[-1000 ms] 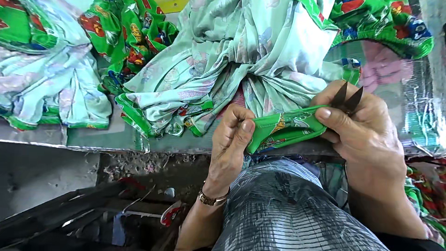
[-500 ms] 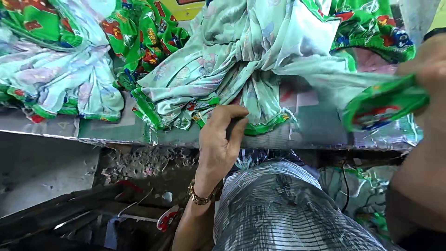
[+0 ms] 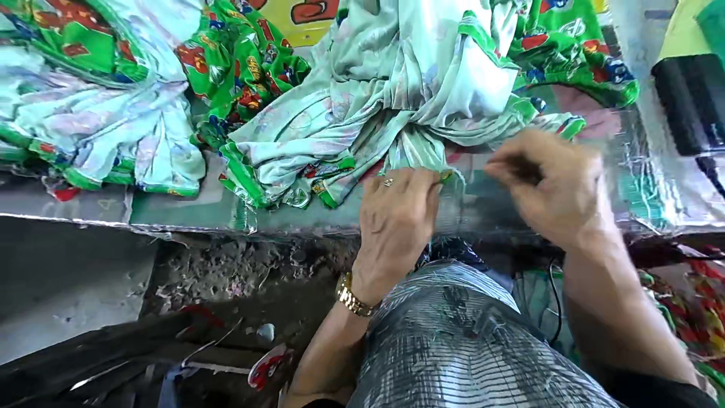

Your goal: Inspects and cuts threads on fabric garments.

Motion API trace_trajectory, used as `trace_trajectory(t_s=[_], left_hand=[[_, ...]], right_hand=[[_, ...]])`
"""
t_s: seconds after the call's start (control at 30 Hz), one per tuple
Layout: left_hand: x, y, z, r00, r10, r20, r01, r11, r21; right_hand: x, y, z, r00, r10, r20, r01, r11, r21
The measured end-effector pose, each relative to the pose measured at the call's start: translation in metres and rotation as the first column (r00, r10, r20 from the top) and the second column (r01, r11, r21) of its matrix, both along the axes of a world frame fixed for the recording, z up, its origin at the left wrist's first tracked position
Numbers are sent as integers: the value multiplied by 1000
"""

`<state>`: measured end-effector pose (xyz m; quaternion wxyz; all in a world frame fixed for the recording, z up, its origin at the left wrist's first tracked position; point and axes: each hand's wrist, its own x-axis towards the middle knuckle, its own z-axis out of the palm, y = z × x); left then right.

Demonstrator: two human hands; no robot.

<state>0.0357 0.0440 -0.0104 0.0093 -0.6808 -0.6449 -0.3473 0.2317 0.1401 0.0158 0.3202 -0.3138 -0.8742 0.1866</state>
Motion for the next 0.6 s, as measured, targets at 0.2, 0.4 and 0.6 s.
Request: trace_trajectory(t_s=[0.2,0.4,0.6], left_hand=[[5,-10,9,393,-212,895,235,964,125],[-13,-21,10,575,-380,724,216,925,314],[-46,-41,8,973,-230,-4,219,919,328]], right_hand=[[-21,-22,-24,945,137,-298,-209,951,-226],[-14,-21,-15,933,178,-314,-230,963,-138],[-2,-32,-9,988,149,-34,-134,952,276]])
